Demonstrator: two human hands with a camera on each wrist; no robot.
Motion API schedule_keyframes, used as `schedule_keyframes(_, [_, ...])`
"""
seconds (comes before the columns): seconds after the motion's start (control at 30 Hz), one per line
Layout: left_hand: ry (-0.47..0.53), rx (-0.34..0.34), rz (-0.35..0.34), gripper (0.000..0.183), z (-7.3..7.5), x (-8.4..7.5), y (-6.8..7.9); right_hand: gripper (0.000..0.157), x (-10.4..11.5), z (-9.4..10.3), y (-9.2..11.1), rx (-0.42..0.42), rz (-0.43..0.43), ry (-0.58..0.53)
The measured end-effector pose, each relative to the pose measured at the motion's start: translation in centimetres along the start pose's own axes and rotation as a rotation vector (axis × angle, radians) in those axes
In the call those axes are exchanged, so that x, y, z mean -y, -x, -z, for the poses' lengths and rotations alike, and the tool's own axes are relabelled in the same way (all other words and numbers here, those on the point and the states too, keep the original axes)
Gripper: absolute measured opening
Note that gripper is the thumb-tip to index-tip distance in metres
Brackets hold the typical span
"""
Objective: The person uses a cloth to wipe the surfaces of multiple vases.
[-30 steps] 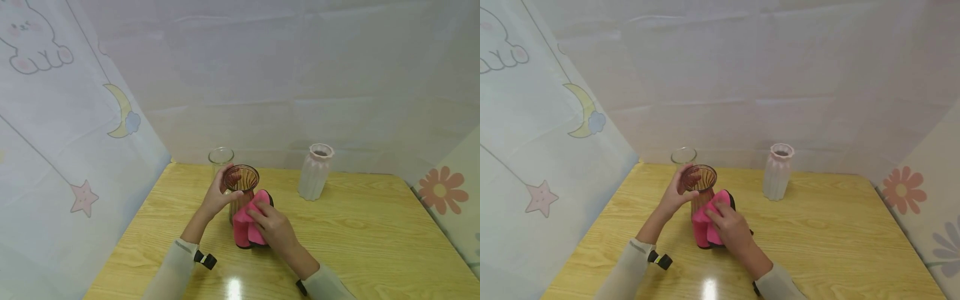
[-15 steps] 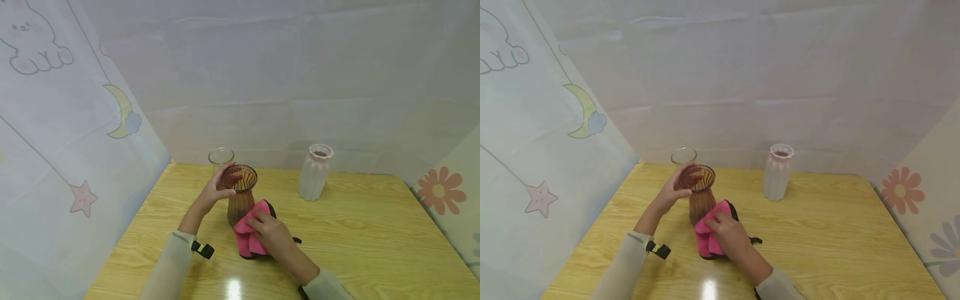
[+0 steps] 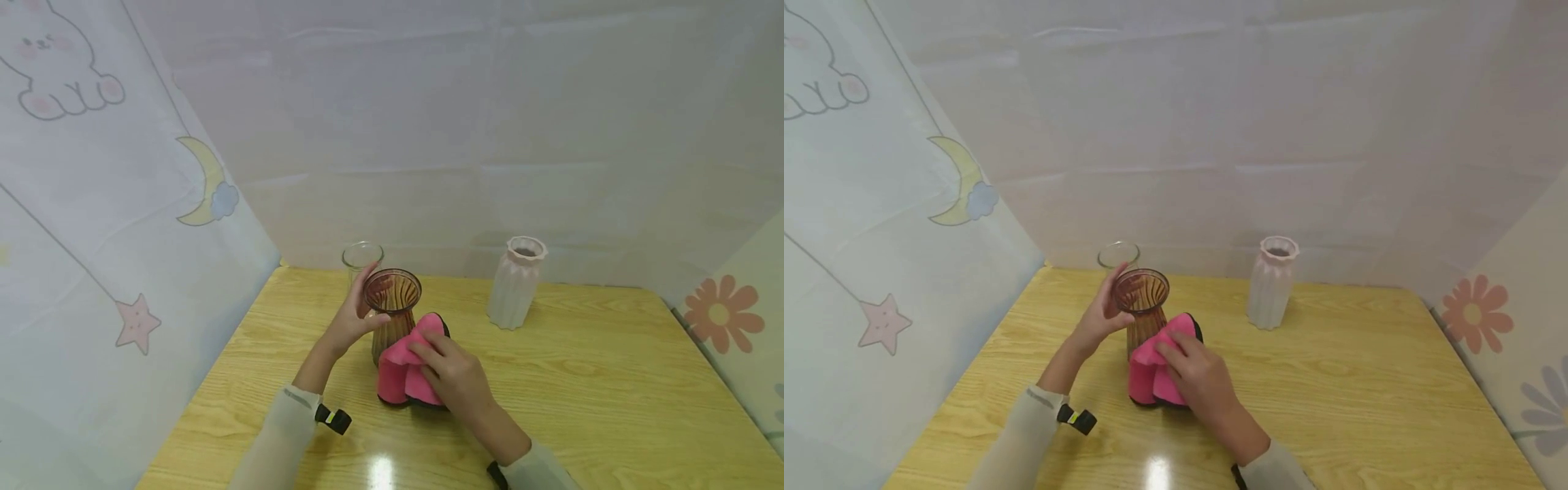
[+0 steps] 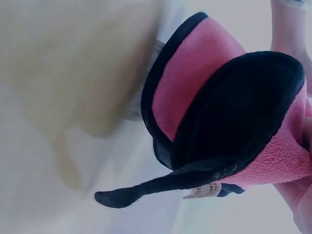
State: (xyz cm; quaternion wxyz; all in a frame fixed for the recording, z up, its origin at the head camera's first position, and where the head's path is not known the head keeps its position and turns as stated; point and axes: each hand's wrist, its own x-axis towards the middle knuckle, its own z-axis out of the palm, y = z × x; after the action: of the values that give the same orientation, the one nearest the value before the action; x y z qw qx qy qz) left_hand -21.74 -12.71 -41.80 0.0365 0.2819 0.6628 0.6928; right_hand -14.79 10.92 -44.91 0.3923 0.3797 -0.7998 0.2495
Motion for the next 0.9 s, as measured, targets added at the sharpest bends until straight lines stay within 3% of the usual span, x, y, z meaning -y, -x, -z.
schedule_keyframes(0.07, [-0.053,-0.047,-0.004,0.12,-0.5,-0.1,0.1,0.015,-0.1,0.2,-0.7,-0.053,0.027,-0.015])
schedule_keyframes(0.2, [-0.106,-0.119,0.008,0.118,-1.2,-0.4,0.1,0.031,-0.2,0.2,-1.9,-0.128,0.067,-0.015])
schedule_keyframes(0.33, [-0.113,-0.136,0.002,0.108,-1.5,-0.4,0.0,0.03,-0.4,-0.1,-2.6,-0.139,0.071,-0.001])
schedule_keyframes(0.5, [-0.116,-0.14,0.0,0.1,-1.6,-0.4,0.1,0.03,-0.7,-0.9,-2.3,-0.117,0.065,0.018])
schedule_keyframes(0.7, [-0.094,-0.126,-0.006,0.105,-1.5,-0.5,0.1,0.027,-0.8,-1.6,-1.2,-0.071,0.075,0.041])
schedule_keyframes(0.83, [-0.071,-0.102,-0.008,0.103,-1.0,-0.3,0.0,0.014,-0.6,-1.8,-0.5,-0.009,0.058,0.038])
schedule_keyframes(0.9, [-0.059,-0.089,0.003,0.1,-0.7,-0.1,0.0,0.018,-0.4,-1.8,-0.3,0.025,0.047,0.038])
